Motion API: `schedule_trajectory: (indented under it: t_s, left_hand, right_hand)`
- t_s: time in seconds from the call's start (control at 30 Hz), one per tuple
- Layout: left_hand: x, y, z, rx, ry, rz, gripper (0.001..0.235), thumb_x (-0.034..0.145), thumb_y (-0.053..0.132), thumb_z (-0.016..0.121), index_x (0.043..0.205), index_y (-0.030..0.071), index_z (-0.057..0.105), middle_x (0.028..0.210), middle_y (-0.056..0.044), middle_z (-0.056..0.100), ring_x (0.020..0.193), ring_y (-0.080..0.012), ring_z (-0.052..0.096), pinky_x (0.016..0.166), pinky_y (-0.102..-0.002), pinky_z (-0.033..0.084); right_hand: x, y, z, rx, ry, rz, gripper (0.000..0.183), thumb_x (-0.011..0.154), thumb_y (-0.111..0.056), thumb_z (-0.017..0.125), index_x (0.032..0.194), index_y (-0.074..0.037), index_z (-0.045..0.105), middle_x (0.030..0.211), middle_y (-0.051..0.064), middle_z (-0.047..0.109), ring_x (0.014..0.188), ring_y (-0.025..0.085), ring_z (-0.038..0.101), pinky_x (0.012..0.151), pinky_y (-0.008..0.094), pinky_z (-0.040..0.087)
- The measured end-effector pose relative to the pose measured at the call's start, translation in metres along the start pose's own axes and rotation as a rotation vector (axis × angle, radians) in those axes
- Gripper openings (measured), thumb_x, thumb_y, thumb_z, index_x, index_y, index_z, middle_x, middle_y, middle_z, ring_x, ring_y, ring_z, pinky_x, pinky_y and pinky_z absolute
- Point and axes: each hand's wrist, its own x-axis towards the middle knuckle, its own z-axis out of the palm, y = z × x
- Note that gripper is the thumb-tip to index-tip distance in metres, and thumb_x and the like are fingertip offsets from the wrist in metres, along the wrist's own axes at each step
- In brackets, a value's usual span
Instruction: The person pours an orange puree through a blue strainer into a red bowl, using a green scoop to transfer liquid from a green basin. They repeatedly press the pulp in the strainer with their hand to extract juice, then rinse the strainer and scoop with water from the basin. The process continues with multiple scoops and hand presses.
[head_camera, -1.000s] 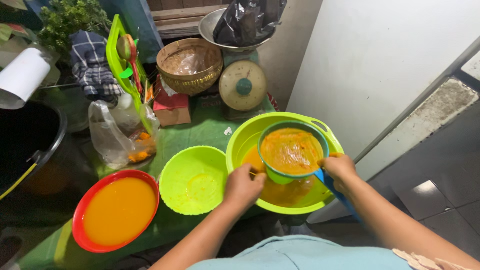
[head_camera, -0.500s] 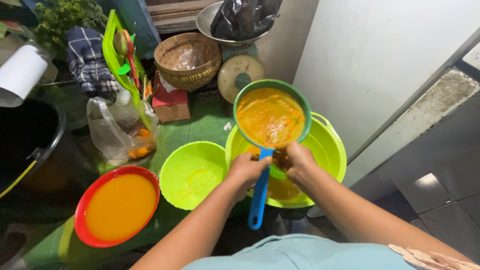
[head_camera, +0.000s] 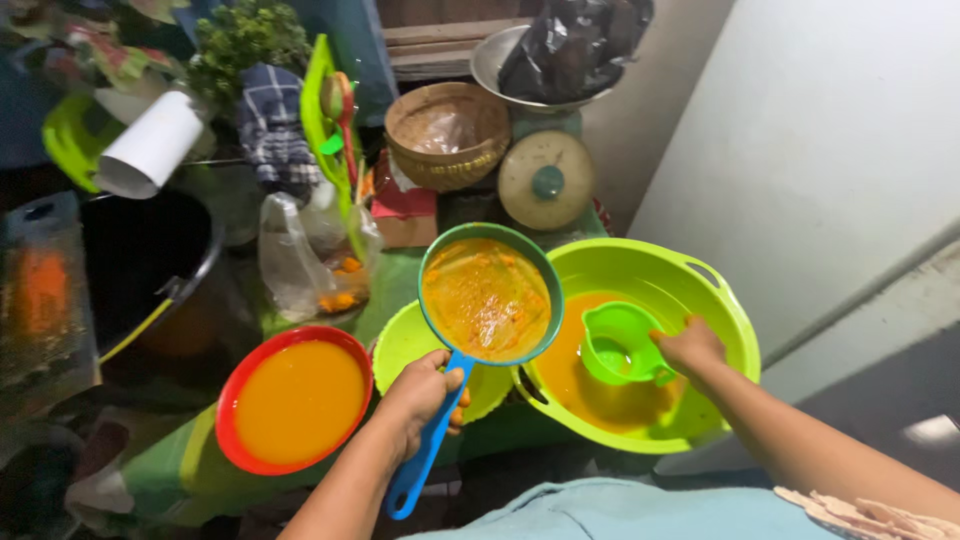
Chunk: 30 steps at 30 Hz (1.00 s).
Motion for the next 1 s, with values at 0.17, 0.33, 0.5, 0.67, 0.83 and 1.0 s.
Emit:
schedule_trajectory:
  t_s: [0.17, 0.33, 0.5, 0.67, 0.83, 1.0]
  left_hand:
    - [0.002, -0.004, -0.025, -0.115, 0.079, 0.007, 0.016, 0.096, 0.026, 0.060, 0.098, 0.011, 0.059, 0.069, -0.007, 0.059, 0.044, -0.0160, 0.049, 0.041, -0.033, 0.040]
    - [0.002, 0.004, -0.045, -0.132, 0.098, 0.013, 0.020, 0.095, 0.031, 0.064, 0.094, 0.012, 0.060, 0.063, -0.006, 0.057, 0.040, -0.0142, 0.047, 0.039, -0.032, 0.037]
    - [0.013, 0.014, -0.062, -0.098, 0.096, 0.034, 0.021, 0.095, 0.029, 0.065, 0.091, 0.008, 0.059, 0.063, -0.007, 0.058, 0.039, -0.0153, 0.047, 0.038, -0.033, 0.038]
    - [0.025, 0.018, -0.077, -0.101, 0.061, 0.027, 0.022, 0.095, 0.029, 0.066, 0.090, 0.008, 0.059, 0.063, -0.007, 0.058, 0.039, -0.0149, 0.046, 0.038, -0.032, 0.037]
    - [0.025, 0.020, -0.089, -0.074, 0.040, 0.003, 0.019, 0.095, 0.029, 0.065, 0.090, 0.011, 0.060, 0.064, -0.006, 0.058, 0.040, -0.0143, 0.047, 0.039, -0.032, 0.038]
    - [0.026, 0.022, -0.100, -0.055, 0.031, -0.003, 0.020, 0.096, 0.029, 0.065, 0.089, 0.011, 0.060, 0.063, -0.005, 0.057, 0.040, -0.0139, 0.046, 0.039, -0.032, 0.037]
  right_hand:
    - [0.021, 0.036, 0.041, -0.151, -0.392, 0.103, 0.050, 0.081, -0.048, 0.080, 0.107, -0.005, 0.083, 0.107, 0.016, 0.081, 0.096, 0.031, 0.077, 0.085, 0.042, 0.058]
    - [-0.004, 0.021, 0.033, -0.082, -0.408, 0.186, 0.047, 0.085, -0.041, 0.080, 0.112, -0.003, 0.079, 0.101, 0.014, 0.076, 0.089, 0.029, 0.074, 0.077, 0.042, 0.061]
    - [-0.002, -0.003, 0.012, 0.225, -0.448, 0.429, 0.069, 0.090, -0.052, 0.079, 0.119, 0.010, 0.069, 0.092, 0.023, 0.072, 0.084, 0.038, 0.070, 0.069, 0.045, 0.056]
    - [0.000, -0.020, 0.003, 0.325, -0.308, 0.324, 0.055, 0.083, -0.046, 0.082, 0.112, 0.000, 0.075, 0.102, 0.017, 0.075, 0.102, 0.036, 0.071, 0.080, 0.046, 0.057]
    - [-0.053, -0.054, -0.007, -0.237, 0.080, 0.039, 0.045, 0.083, -0.048, 0.082, 0.113, -0.015, 0.078, 0.122, 0.011, 0.073, 0.133, 0.036, 0.050, 0.101, 0.047, 0.049]
    - [-0.095, -0.082, -0.007, -0.485, 0.254, -0.157, 0.036, 0.081, -0.045, 0.076, 0.107, -0.019, 0.077, 0.141, -0.003, 0.059, 0.143, 0.026, 0.043, 0.105, 0.051, 0.043]
